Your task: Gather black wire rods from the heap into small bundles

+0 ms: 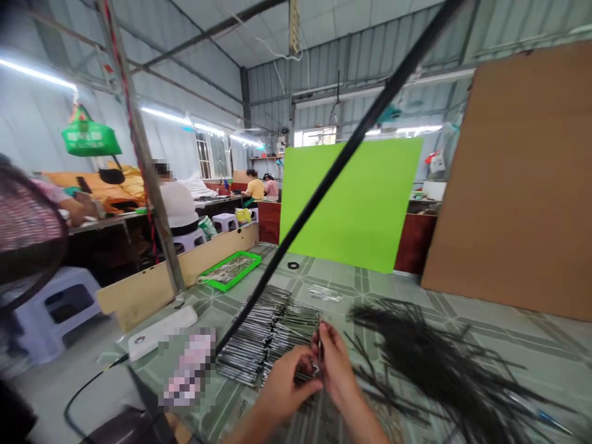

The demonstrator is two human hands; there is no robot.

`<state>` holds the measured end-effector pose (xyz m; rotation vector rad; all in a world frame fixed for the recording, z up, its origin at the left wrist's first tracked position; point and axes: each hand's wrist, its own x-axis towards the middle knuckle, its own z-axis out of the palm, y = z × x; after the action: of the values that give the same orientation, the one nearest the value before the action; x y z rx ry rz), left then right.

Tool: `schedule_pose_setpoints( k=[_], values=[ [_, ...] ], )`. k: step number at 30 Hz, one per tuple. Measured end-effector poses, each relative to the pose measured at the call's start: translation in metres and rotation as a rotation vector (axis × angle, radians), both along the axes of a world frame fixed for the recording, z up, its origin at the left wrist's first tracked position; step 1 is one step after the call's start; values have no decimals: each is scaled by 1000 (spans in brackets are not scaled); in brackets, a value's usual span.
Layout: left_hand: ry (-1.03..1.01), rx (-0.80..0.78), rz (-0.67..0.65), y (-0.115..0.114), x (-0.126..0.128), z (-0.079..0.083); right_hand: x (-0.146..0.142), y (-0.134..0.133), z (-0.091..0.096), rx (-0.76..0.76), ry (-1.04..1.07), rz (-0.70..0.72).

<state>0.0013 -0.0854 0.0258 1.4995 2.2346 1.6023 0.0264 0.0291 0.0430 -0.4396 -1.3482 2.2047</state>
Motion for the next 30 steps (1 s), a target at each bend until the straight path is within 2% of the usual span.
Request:
schedule_pose_setpoints(
  k=[3,7,13,18,23,30],
  values=[
    [-36,79,-41,1,1,-6,9,-4,-8,-77,3,0],
    [-75,87,-21,1,3,-11,14,-2,-10,-74,30,-31],
    [-105,101,-2,1,6,-9,18,-6,1,-20,54,16],
    [-79,94,18,-1,4,-6,20,-9,3,53,66,26],
    [-27,109,22,-4,2,-2,23,-9,4,107,110,53],
    [145,172,46,-12,6,0,31,-6,17,250,205,68]
  ],
)
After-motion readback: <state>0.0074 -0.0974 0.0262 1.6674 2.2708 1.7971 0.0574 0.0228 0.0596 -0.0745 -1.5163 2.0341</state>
